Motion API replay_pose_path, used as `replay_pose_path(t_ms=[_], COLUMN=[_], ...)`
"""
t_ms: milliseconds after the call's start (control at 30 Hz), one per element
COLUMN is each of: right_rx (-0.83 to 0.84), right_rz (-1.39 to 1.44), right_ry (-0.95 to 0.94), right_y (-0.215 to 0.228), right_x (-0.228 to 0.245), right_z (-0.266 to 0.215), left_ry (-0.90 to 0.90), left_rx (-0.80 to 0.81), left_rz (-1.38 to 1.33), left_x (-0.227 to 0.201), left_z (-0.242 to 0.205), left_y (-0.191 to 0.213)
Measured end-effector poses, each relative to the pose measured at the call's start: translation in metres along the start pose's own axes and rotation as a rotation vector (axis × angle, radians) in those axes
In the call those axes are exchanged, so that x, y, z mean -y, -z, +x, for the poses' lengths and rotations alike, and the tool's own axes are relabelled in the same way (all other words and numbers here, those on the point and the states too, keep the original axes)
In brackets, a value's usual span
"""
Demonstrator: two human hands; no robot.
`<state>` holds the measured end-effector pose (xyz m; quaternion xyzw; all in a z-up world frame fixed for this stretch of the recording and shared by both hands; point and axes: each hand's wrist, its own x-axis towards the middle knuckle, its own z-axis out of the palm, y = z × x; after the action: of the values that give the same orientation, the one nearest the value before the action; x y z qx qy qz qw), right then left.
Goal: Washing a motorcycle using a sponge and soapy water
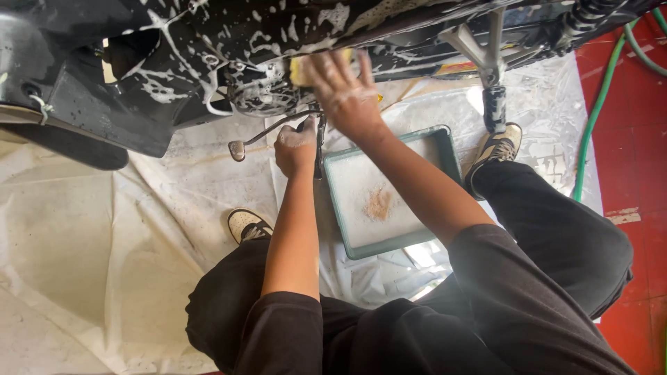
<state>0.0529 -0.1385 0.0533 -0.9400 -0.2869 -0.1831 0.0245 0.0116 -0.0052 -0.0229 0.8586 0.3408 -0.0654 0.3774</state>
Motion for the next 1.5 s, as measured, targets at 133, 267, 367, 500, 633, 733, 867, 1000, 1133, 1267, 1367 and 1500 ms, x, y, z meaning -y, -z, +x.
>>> replay_pose_path(t_ms=[133,267,367,500,633,733,867,1000,1133,1267,1367,1500], right_rx=[-0.299,-0.328,-0.125,-0.325,-0.184,-0.258,0.024,-0.294,-0.264,-0.560,-0.575,-0.584], right_rz=[-0.052,0.008,-0.070,0.092,-0.007,0.019,0.175,0.188,0.161,0.192,0.336,0.176], right_ry=[-0.331,-0.256,-0.080,-0.259,0.002,-0.027,0.161,-0.067,0.029,-0.269,-0.275,-0.337], right_y=[-0.002,-0.025,-0.033,-0.025,-0.019,-0.027,-0.004,-0.024,-0.029,-0.047,-0.056,-0.059], right_x=[-0.001,-0.001,-0.040,-0.023,-0.026,-0.021,0.000,-0.001,0.012,0.017,0.041,0.021], right_z=[-0.003,-0.009,-0.025,-0.014,-0.011,-0.005,-0.006,-0.015,-0.025,-0.031,-0.018,-0.024], left_ry=[-0.017,-0.037,-0.031,-0.035,-0.046,-0.039,-0.039,0.011,-0.003,0.076,0.084,0.087], left_rx=[-0.011,-0.005,-0.015,-0.021,-0.024,-0.020,-0.018,-0.007,-0.006,0.075,0.084,0.092], left_rz=[-0.020,-0.019,-0.026,-0.031,-0.007,-0.016,-0.030,-0.048,-0.055,-0.118,-0.091,-0.104], left_x=[0.002,-0.002,0.003,0.004,0.000,-0.001,-0.001,-0.005,-0.004,-0.003,-0.009,-0.014], left_z=[-0.001,-0.003,0.000,-0.002,-0.004,-0.003,-0.007,-0.007,-0.006,-0.005,-0.007,-0.009], left_y=[-0.001,0.001,-0.004,-0.002,-0.001,0.000,0.003,0.006,0.005,0.006,0.012,0.016])
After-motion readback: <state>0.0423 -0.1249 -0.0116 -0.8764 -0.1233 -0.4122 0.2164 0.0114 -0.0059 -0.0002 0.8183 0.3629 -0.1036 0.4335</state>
